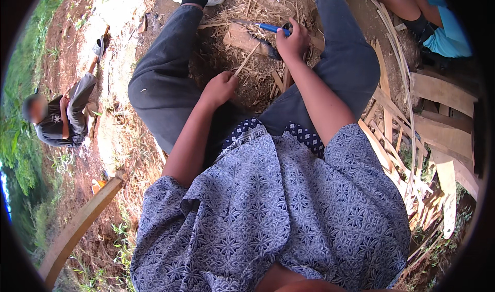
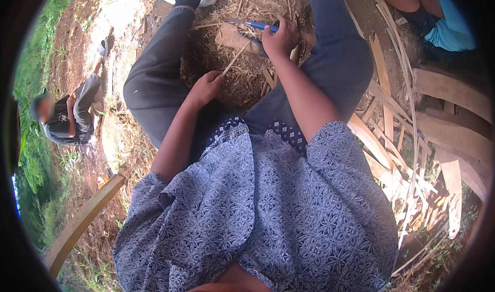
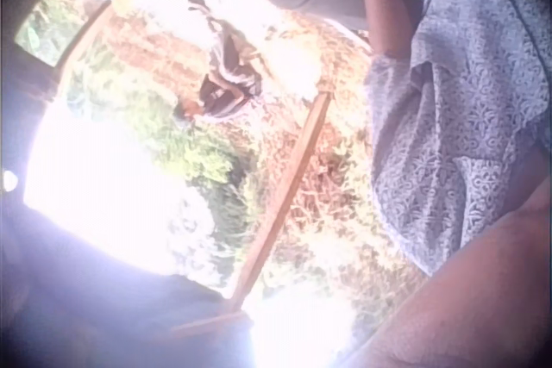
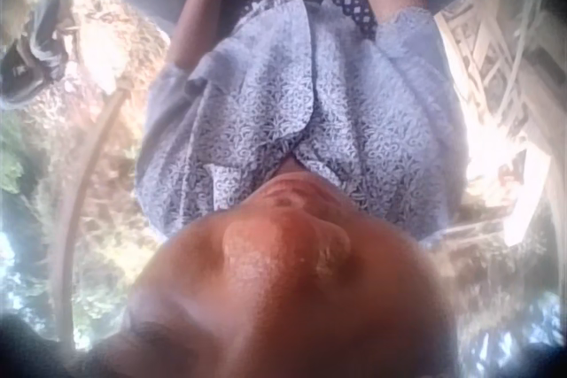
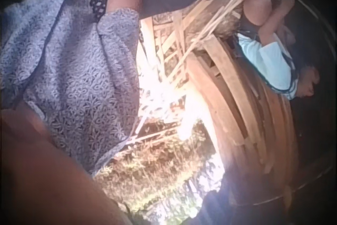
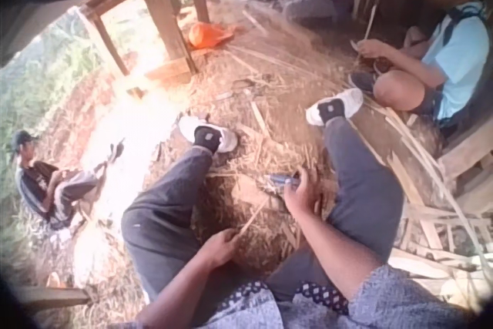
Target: The person sits on the ground and uses a knife to shave thin strips from a piece of wood. They hold the wood with one hand and carefully scrape the blade along its length to create fine shavings.
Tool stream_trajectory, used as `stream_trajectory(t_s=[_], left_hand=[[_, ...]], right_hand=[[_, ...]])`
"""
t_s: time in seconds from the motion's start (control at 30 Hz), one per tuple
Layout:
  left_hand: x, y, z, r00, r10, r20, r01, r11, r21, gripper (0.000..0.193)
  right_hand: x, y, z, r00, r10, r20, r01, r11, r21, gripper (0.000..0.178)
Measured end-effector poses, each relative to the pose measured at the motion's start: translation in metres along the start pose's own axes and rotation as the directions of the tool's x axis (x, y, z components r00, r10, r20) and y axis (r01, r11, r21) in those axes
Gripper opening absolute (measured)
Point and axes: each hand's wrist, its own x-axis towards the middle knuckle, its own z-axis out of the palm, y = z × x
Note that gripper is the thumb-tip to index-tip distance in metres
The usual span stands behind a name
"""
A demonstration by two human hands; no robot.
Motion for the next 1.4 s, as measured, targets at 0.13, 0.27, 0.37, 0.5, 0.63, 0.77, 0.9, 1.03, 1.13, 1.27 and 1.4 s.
stream_trajectory(t_s=[0.13, 0.27, 0.37, 0.5, 0.63, 0.77, 0.9, 1.03, 1.13, 1.27, 1.4], left_hand=[[0.003, -0.005, 0.0, 1.0, 0.006, 0.03, -0.009, 0.993, 0.12, 0.039], [0.002, 0.001, 0.001, 1.0, 0.027, 0.007, -0.027, 0.987, 0.156, 0.036], [-0.012, 0.005, 0.006, 1.0, 0.027, -0.003, -0.026, 0.994, 0.103, 0.034], [-0.007, -0.004, 0.011, 0.999, 0.013, 0.03, -0.011, 0.999, -0.05, 0.031], [0.003, -0.009, 0.021, 0.995, 0.029, 0.093, 0.0, 0.956, -0.293, 0.029], [0.006, 0.003, 0.03, 0.976, -0.072, 0.205, 0.17, 0.84, -0.515, 0.029], [0.012, 0.01, 0.044, 0.972, -0.077, 0.223, 0.204, 0.753, -0.626, 0.029], [0.017, 0.01, 0.044, 0.978, -0.107, 0.177, 0.201, 0.699, -0.687, 0.028], [0.031, 0.001, 0.051, 0.985, -0.09, 0.148, 0.168, 0.7, -0.694, 0.027], [0.047, 0.003, 0.052, 0.991, -0.06, 0.12, 0.127, 0.702, -0.701, 0.031], [0.068, -0.001, 0.054, 0.996, -0.062, 0.068, 0.092, 0.681, -0.727, 0.032]], right_hand=[[0.022, -0.026, 0.017, 0.883, -0.263, 0.388, 0.328, 0.938, -0.111, 0.04], [0.047, -0.027, 0.051, 0.759, -0.216, 0.615, 0.437, 0.868, -0.235, 0.037], [0.05, -0.013, 0.05, 0.744, -0.224, 0.63, 0.423, 0.887, -0.185, 0.037], [0.057, -0.003, 0.036, 0.693, -0.264, 0.671, 0.458, 0.88, -0.128, 0.046], [0.06, -0.005, 0.02, 0.752, -0.274, 0.599, 0.382, 0.922, -0.058, 0.054], [0.04, -0.017, -0.006, 0.804, -0.093, 0.587, 0.062, 0.995, 0.073, 0.056], [0.016, 0.001, -0.018, 0.641, -0.002, 0.768, -0.307, 0.916, 0.258, 0.065], [-0.031, -0.036, -0.057, 0.504, 0.132, 0.854, -0.537, 0.822, 0.189, 0.057], [-0.057, -0.027, -0.057, 0.459, -0.001, 0.888, -0.406, 0.889, 0.211, 0.05], [-0.065, -0.027, -0.06, 0.417, 0.027, 0.909, -0.342, 0.931, 0.13, 0.046], [-0.057, -0.032, -0.053, 0.482, -0.026, 0.876, -0.265, 0.949, 0.173, 0.047]])
